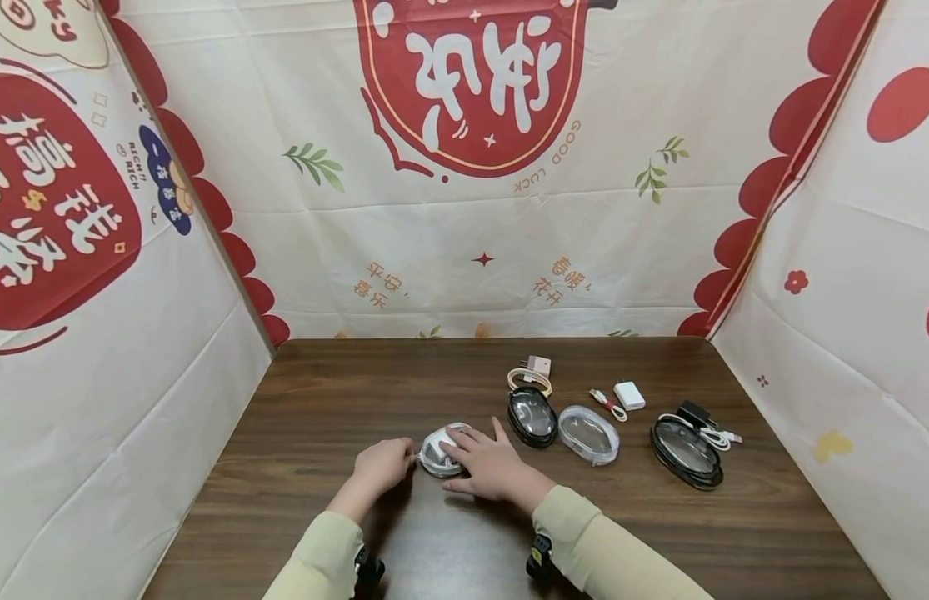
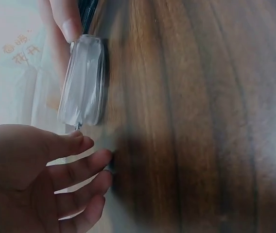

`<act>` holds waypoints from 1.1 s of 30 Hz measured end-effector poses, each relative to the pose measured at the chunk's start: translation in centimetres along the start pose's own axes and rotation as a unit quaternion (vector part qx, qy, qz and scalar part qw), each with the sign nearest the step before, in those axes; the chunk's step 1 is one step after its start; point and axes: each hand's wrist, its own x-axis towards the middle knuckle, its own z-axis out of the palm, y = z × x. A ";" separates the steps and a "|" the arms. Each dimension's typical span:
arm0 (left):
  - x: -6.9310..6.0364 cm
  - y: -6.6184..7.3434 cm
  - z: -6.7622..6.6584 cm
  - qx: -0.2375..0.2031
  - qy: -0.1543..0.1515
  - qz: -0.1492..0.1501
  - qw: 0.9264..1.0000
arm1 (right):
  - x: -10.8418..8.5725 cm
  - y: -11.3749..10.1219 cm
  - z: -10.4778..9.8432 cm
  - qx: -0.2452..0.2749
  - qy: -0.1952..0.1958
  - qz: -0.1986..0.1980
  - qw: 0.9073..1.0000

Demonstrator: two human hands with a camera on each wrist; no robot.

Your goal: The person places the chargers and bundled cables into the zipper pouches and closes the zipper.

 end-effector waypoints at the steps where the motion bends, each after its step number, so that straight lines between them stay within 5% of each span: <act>1: 0.2 -0.1 0.0 0.004 0.005 -0.009 1.000 | -0.1 0.0 -0.1 -0.005 0.003 0.000 1.000; 13: 2.5 -0.4 -0.4 0.004 0.024 -0.015 1.000 | 0.3 -1.0 -0.3 -0.029 0.052 -0.039 0.997; 21: 3.1 0.1 -0.1 0.005 0.031 0.002 0.999 | 1.3 -0.5 0.0 0.003 -0.018 -0.024 1.000; 33: 2.2 -0.5 0.1 0.023 0.048 0.048 0.997 | 1.4 -0.4 0.2 0.007 -0.043 -0.012 0.999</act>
